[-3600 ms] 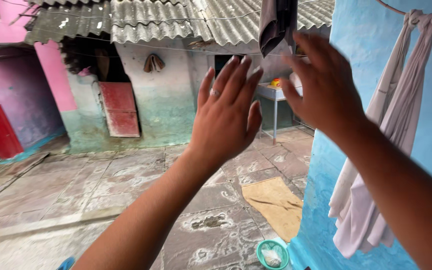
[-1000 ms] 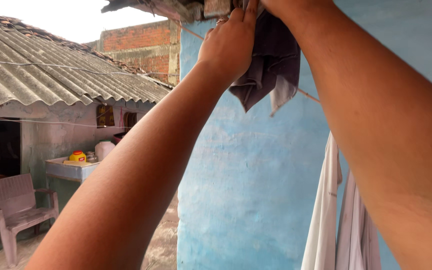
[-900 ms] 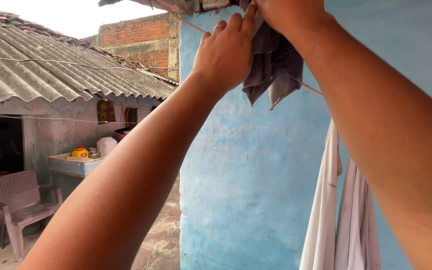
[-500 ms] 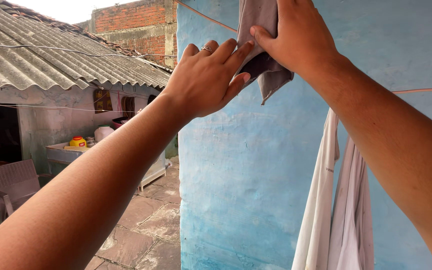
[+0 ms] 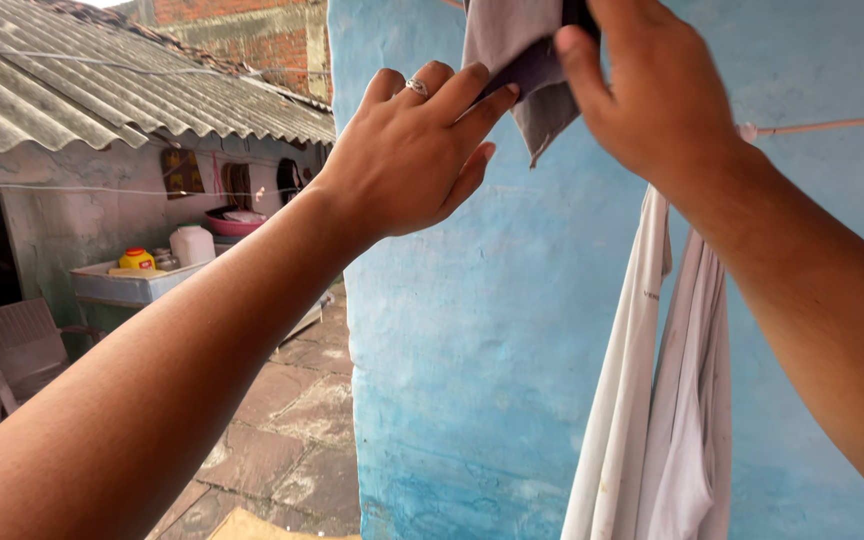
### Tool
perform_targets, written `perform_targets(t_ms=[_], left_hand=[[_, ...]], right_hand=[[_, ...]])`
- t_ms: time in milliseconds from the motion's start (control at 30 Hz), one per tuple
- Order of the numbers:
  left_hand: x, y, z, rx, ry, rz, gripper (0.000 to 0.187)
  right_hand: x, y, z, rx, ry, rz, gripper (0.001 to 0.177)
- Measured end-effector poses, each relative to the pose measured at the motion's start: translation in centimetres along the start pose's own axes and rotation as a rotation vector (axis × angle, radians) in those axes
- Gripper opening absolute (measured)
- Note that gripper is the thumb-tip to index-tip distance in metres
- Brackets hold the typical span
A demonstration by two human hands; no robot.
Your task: The person removes a cloth from a line, folds it, and places it into a basket before hanging a red cloth on the line.
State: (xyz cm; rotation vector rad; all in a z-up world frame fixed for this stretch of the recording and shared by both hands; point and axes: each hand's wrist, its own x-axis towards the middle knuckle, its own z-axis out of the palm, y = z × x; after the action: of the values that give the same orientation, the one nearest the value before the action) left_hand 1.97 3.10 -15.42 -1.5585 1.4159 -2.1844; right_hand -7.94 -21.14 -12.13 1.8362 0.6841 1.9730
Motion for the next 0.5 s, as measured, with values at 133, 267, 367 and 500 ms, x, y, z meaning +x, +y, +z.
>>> perform_targets(t_ms=[133, 267, 367, 500], left_hand=[[-1.6, 1.4, -0.1, 0.051, 0.001, 0.155, 0.042], [-1.8, 3.3, 0.9, 0.074, 0.035, 0.322, 0.013], [-0.9, 5.3, 2.2, 0.003, 0.061, 0.352, 0.014], [0.2, 7.5, 3.1, -0.065, 0.095, 0.356, 0.016]], right_hand=[[-3.3, 2.3, -2.3, -0.02, -0.176, 0.339, 0.012], [-5.7, 6.3, -2.3, -0.245, -0.493, 0.422, 0.023], [-7.4, 7.9, 0.2, -0.417, -0.569, 0.236, 0.031], [-9.2, 8.5, 0.6, -0.384, -0.492, 0.174, 0.017]])
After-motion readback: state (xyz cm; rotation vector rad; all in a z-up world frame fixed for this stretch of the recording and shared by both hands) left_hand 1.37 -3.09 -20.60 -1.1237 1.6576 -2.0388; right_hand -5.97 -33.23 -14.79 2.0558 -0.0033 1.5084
